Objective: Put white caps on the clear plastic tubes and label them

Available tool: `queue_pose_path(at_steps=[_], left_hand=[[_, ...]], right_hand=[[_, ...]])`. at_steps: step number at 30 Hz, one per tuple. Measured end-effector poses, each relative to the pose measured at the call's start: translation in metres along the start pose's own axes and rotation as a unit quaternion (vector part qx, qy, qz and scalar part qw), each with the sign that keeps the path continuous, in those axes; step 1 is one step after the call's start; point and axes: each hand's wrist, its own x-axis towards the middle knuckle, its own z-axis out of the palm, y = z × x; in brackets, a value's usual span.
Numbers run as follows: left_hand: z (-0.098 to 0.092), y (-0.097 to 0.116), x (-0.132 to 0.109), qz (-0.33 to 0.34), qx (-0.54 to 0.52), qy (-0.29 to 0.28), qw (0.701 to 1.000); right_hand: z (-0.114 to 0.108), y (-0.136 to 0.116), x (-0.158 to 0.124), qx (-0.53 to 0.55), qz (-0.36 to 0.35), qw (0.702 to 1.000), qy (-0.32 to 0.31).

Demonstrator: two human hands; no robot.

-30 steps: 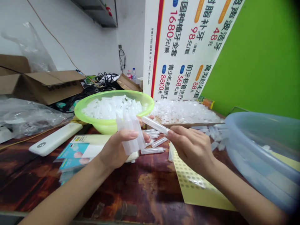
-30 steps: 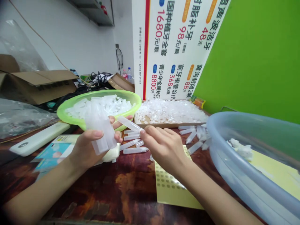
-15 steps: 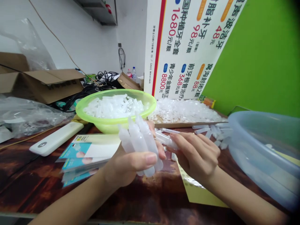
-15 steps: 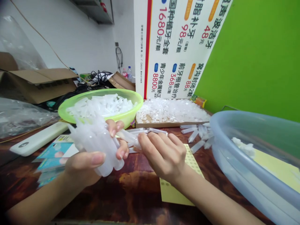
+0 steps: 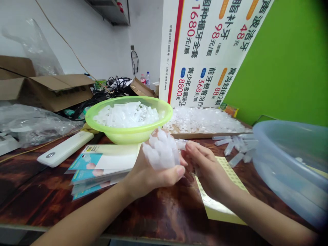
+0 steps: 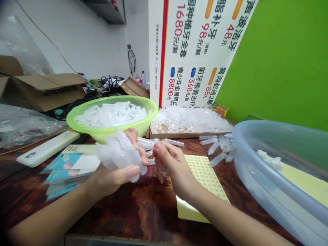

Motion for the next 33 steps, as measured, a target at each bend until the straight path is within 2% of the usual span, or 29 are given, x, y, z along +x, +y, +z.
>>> queue_pose_path(at_steps=[2,5,8,11,14,17,22,24,28,33], left_hand=[[0.0,-0.001,0.004,-0.047,-0.004,0.05,0.998],[-0.001,-0.002,0.011,-0.104,-0.028,0.144,0.984],[-0.004,-0.001,0.015,-0.124,-0.016,0.186,0.975],[-0.003,-0.001,0.015,-0.157,0.002,0.161,0.974],[-0.002,-0.005,0.013,-0.174,0.021,0.134,0.975],[-0.001,-0.009,0.013,-0.196,0.037,0.111,0.974],[-0.004,-0.006,0.015,-0.206,0.049,0.009,0.977],[-0.005,-0.006,0.015,-0.201,0.054,-0.013,0.978],[-0.005,-0.008,0.015,-0.202,0.058,0.006,0.978],[-0.005,-0.011,0.015,-0.184,0.026,0.023,0.982]], right_hand=[[-0.007,0.002,0.01,0.014,0.039,0.999,0.015],[-0.025,0.002,0.024,-0.037,0.078,0.995,0.043],[-0.043,-0.001,0.033,-0.108,0.138,0.984,0.026],[-0.052,-0.002,0.037,-0.135,0.19,0.972,0.002],[-0.055,-0.002,0.039,-0.119,0.194,0.973,0.035],[-0.057,-0.001,0.04,-0.104,0.167,0.978,0.075],[-0.065,-0.004,0.038,-0.118,0.086,0.989,0.038],[-0.065,-0.006,0.038,-0.113,0.06,0.991,0.032],[-0.062,-0.011,0.036,-0.101,0.042,0.994,0.031],[-0.055,-0.014,0.031,-0.057,0.051,0.996,-0.039]])
